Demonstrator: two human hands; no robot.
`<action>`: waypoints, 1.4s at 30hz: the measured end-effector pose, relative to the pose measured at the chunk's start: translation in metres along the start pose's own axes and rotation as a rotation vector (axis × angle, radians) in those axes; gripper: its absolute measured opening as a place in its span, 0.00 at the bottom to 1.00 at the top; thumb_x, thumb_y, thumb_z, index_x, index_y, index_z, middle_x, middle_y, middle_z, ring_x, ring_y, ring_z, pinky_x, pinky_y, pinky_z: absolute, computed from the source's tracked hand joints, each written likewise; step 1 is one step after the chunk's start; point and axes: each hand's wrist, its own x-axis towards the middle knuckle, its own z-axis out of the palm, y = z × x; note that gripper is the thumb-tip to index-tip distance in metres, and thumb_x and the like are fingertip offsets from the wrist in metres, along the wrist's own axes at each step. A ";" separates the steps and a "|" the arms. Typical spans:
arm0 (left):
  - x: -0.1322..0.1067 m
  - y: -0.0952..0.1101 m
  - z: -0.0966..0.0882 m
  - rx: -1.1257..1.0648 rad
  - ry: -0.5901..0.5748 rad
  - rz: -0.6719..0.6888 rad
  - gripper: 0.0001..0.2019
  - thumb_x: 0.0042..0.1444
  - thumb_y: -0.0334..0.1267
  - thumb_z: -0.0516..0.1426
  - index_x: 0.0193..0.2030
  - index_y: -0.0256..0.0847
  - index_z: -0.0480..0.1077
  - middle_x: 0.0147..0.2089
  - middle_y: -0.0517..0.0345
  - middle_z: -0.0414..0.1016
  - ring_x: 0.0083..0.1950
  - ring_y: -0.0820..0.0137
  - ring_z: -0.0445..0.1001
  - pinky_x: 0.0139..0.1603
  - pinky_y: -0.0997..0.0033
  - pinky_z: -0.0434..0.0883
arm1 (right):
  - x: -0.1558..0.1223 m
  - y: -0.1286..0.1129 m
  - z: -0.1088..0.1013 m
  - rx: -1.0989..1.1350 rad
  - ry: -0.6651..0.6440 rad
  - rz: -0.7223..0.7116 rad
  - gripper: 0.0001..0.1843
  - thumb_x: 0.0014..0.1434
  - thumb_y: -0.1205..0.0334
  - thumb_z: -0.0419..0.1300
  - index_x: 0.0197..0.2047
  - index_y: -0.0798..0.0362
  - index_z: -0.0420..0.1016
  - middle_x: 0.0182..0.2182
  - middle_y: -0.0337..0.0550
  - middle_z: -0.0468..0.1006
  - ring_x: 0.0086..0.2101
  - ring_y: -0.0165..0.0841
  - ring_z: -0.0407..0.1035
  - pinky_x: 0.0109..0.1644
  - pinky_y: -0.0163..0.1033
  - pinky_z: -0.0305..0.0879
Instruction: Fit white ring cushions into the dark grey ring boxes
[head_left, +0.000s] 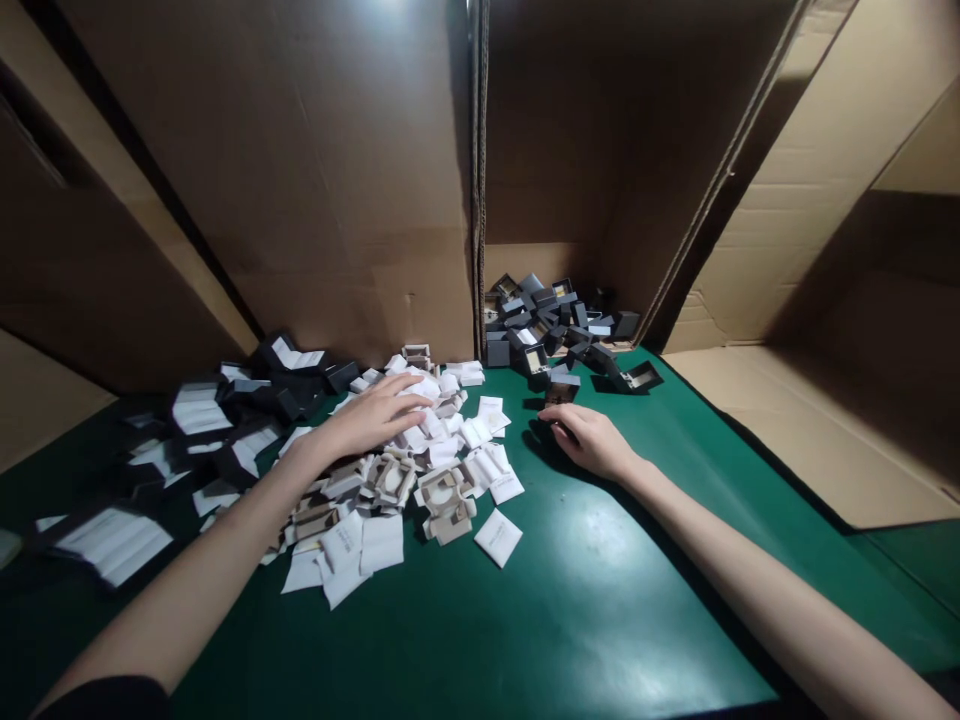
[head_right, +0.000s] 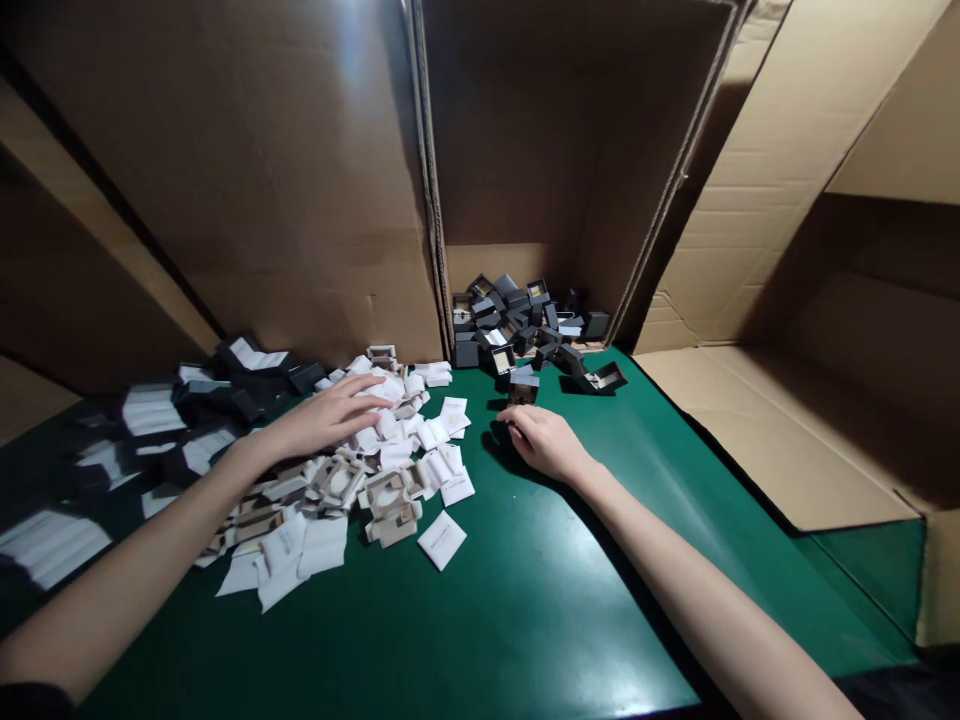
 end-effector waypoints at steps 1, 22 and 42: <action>-0.001 -0.004 -0.003 0.026 0.007 -0.002 0.22 0.64 0.54 0.43 0.54 0.51 0.71 0.67 0.56 0.57 0.67 0.57 0.55 0.65 0.53 0.57 | 0.000 0.002 0.000 -0.030 0.038 0.029 0.13 0.62 0.68 0.48 0.46 0.50 0.69 0.41 0.46 0.78 0.40 0.37 0.73 0.43 0.42 0.70; -0.010 -0.001 -0.037 0.025 0.372 -0.228 0.19 0.58 0.36 0.51 0.56 0.47 0.68 0.47 0.56 0.77 0.43 0.63 0.76 0.45 0.64 0.71 | -0.005 0.012 -0.002 -0.096 0.162 0.269 0.11 0.58 0.66 0.50 0.34 0.52 0.74 0.27 0.44 0.76 0.26 0.33 0.68 0.29 0.36 0.61; -0.004 0.007 -0.029 -0.265 0.123 -0.072 0.16 0.54 0.37 0.48 0.42 0.40 0.76 0.47 0.54 0.77 0.47 0.65 0.75 0.51 0.67 0.70 | -0.006 0.013 -0.001 -0.072 0.105 0.211 0.10 0.57 0.68 0.51 0.34 0.51 0.74 0.30 0.43 0.78 0.31 0.36 0.71 0.35 0.38 0.64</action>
